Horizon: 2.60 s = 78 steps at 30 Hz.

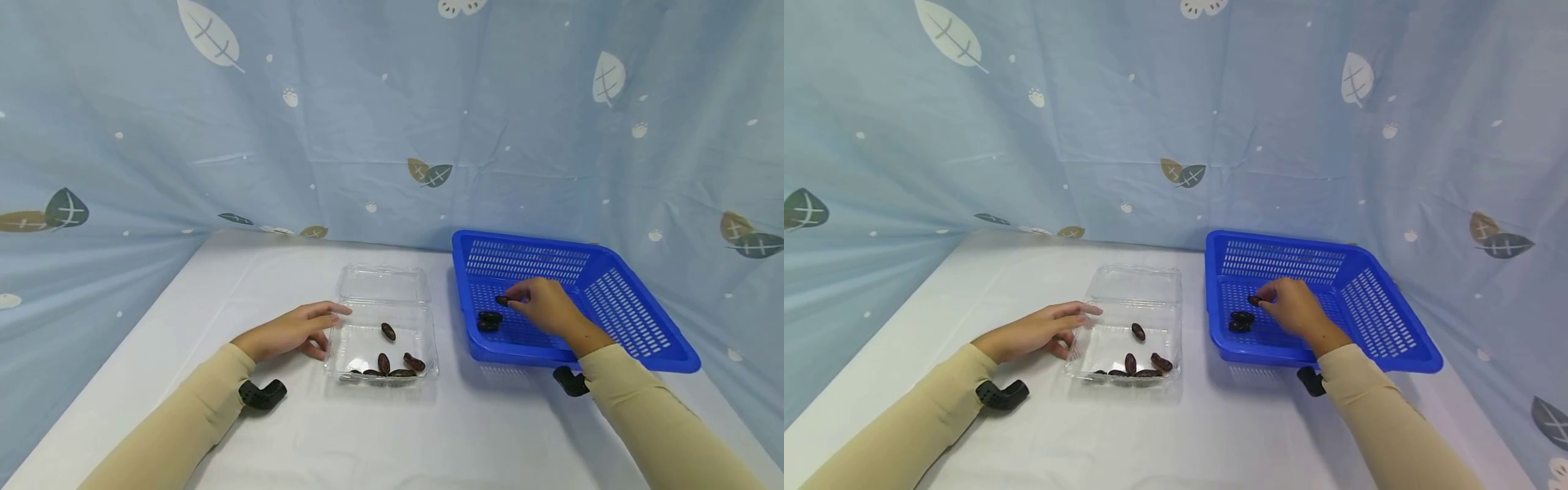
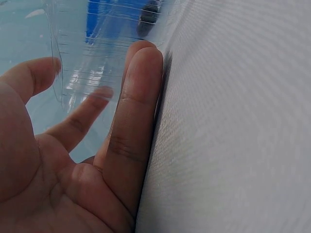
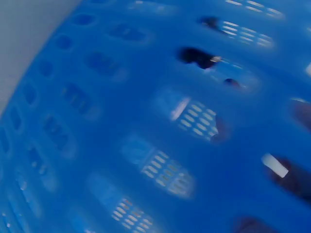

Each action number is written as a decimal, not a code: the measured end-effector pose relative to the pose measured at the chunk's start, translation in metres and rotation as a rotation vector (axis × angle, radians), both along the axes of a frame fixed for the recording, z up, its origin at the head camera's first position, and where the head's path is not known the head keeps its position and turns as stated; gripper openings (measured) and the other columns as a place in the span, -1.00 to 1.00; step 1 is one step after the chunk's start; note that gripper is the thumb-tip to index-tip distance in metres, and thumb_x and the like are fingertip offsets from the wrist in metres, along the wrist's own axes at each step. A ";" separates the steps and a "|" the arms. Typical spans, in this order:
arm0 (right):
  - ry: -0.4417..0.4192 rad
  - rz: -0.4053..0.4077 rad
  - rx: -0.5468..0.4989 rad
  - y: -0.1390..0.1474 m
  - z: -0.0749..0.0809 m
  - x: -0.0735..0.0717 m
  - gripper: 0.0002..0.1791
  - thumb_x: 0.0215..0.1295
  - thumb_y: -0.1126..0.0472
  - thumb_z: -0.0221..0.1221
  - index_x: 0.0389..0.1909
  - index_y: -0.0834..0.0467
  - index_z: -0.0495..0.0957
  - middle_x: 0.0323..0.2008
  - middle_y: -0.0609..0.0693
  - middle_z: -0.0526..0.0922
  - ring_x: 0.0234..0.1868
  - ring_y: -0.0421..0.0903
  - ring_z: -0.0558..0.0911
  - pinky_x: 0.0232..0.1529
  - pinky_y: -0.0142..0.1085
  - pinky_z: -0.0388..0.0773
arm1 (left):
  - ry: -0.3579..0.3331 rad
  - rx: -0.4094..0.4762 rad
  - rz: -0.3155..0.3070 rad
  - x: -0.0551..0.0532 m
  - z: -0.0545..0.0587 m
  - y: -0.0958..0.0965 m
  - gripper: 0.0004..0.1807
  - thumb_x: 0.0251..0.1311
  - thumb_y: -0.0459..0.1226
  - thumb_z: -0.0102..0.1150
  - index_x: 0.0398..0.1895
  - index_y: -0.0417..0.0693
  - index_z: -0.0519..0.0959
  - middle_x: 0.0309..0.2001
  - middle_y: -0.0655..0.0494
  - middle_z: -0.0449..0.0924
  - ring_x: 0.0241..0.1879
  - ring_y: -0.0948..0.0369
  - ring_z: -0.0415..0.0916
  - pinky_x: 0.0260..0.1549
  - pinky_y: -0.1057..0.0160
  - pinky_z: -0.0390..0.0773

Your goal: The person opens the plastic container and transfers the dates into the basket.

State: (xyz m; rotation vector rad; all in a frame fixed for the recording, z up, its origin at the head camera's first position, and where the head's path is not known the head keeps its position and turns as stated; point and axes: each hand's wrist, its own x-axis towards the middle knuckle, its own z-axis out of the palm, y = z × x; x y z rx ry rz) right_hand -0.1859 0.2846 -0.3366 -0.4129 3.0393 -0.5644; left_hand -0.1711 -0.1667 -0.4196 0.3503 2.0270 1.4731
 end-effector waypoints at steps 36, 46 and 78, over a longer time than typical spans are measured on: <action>0.243 0.110 -0.192 -0.052 0.031 0.036 -0.85 0.32 0.34 0.28 -0.14 0.20 0.74 -0.24 0.06 0.75 -0.28 -0.10 0.66 -0.29 -0.30 0.66 | -0.001 0.010 0.000 0.002 0.001 0.002 -0.51 0.52 0.01 -0.06 0.43 0.15 0.34 0.15 -0.16 0.37 -0.24 0.14 0.56 -0.23 0.20 0.71; 0.240 0.375 -0.390 -0.134 0.018 0.058 -0.86 0.25 0.31 0.35 -0.19 0.10 0.76 -0.27 -0.07 0.75 -0.25 -0.18 0.63 -0.27 -0.31 0.66 | 0.007 0.006 0.009 0.005 0.001 -0.001 -0.51 0.54 0.01 -0.09 0.44 0.14 0.34 0.09 -0.17 0.40 -0.26 0.15 0.54 -0.23 0.19 0.71; -0.447 0.602 -0.317 -0.208 -0.048 0.031 -0.81 0.18 0.37 0.38 -0.18 0.17 0.74 -0.41 -0.08 0.73 -0.43 -0.36 0.60 -0.36 -0.51 0.57 | 0.013 0.029 -0.006 0.003 0.003 0.001 -0.49 0.53 0.02 -0.07 0.44 0.08 0.33 0.24 -0.18 0.34 -0.26 0.17 0.57 -0.23 0.20 0.71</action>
